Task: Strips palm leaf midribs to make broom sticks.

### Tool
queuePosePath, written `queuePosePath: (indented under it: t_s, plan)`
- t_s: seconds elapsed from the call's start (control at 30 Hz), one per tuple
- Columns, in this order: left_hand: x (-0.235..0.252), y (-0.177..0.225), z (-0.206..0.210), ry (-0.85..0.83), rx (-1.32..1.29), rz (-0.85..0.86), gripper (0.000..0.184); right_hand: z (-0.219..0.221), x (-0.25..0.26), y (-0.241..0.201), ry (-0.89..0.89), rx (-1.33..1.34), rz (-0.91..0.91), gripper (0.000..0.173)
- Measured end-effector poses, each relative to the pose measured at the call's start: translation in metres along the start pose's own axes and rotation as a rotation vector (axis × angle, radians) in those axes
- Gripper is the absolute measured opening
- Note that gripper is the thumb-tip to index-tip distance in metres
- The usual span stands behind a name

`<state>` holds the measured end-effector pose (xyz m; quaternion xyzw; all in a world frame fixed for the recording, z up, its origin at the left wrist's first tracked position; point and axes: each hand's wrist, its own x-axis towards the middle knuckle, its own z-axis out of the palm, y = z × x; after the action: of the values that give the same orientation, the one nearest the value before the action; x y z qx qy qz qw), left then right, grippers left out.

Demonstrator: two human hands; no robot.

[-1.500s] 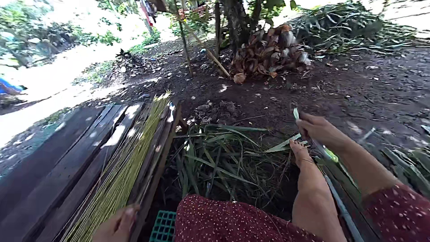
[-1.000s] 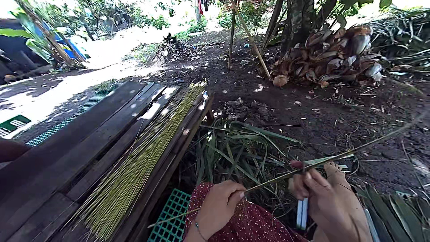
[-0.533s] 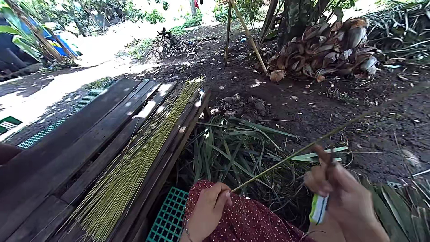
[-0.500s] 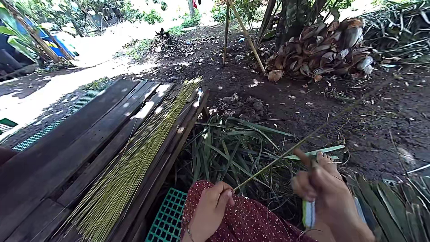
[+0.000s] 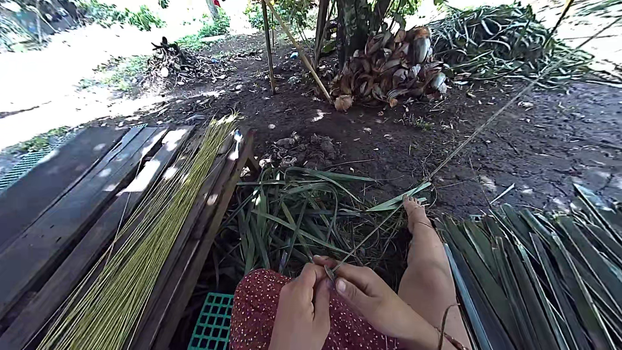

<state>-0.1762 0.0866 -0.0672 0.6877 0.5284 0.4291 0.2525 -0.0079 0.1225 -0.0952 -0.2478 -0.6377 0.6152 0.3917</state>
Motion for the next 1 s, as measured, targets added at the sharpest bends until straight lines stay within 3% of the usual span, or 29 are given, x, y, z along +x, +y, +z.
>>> queuePosePath:
  t_s: [0.13, 0.3, 0.4, 0.47, 0.67, 0.77, 0.87, 1.0]
  plan:
    - [-0.002, -0.002, 0.012, 0.193, 0.265, 0.150, 0.012, 0.012, -0.003, 0.004, 0.141, -0.165, -0.093, 0.045]
    - [0.001, -0.002, 0.012, 0.254, 0.321, 0.253, 0.017, 0.011, -0.001, 0.001, 0.350, -0.324, -0.245, 0.045]
    - [0.000, -0.005, 0.001, 0.261, 0.344, 0.271, 0.021, -0.023, 0.004, -0.009, 0.598, -0.256, -0.203, 0.043]
    - [-0.001, -0.008, -0.002, 0.249, 0.360, 0.285, 0.021, -0.041, 0.007, -0.013, 0.650, -0.094, -0.155, 0.042]
    - [0.007, -0.009, 0.011, 0.276, 0.403, 0.303, 0.018, 0.003, -0.001, -0.011, 0.111, 0.124, 0.038, 0.041]
    - [0.007, -0.008, 0.012, 0.271, 0.387, 0.313, 0.019, 0.007, 0.000, -0.004, 0.105, 0.133, -0.031, 0.041]
    - [0.006, -0.008, 0.003, 0.234, 0.340, 0.291, 0.021, -0.012, 0.003, -0.008, 0.343, 0.092, -0.079, 0.040]
    - [-0.001, -0.003, -0.011, 0.141, 0.267, 0.212, 0.019, -0.064, 0.011, -0.019, 0.701, 0.266, -0.108, 0.038]
